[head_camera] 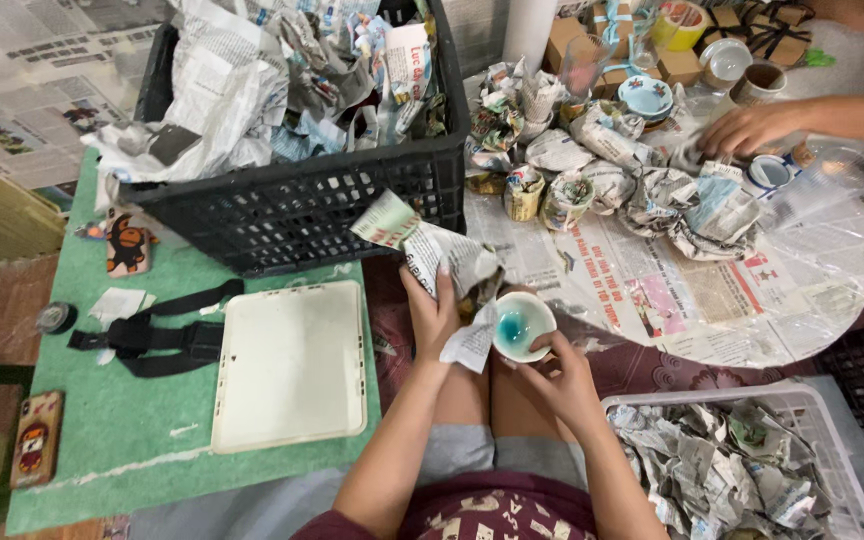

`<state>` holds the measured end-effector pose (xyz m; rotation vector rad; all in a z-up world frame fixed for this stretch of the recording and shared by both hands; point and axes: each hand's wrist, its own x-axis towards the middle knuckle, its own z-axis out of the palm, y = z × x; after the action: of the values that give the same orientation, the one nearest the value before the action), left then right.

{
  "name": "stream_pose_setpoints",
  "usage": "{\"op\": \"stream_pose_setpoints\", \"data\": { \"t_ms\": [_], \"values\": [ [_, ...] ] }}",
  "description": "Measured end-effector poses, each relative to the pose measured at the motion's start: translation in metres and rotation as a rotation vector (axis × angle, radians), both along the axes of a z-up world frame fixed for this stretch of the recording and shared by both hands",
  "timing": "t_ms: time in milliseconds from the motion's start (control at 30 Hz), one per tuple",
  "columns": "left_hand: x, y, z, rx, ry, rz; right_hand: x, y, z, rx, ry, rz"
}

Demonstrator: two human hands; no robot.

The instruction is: The person sits on the floor and wraps small ceramic cups and saucers with newspaper. They pick up a piece of newspaper, place a ceramic item on it, fold the paper around the item, and place the wrapped bundle on a nearby table. The process is repeated for multiple items.

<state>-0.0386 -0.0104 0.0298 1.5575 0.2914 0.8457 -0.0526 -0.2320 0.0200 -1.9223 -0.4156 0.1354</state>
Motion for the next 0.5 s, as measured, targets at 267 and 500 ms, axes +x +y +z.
{"op": "stream_pose_setpoints", "data": {
  "t_ms": [267, 500],
  "values": [
    [-0.029, 0.001, 0.018, 0.254, 0.657, -0.005, -0.014, -0.016, 0.005, 0.637, 0.037, 0.033],
    [-0.031, -0.022, -0.041, 0.57, 0.295, 0.138, -0.038, 0.033, -0.003, 0.569, 0.291, 0.066]
  ]
}}
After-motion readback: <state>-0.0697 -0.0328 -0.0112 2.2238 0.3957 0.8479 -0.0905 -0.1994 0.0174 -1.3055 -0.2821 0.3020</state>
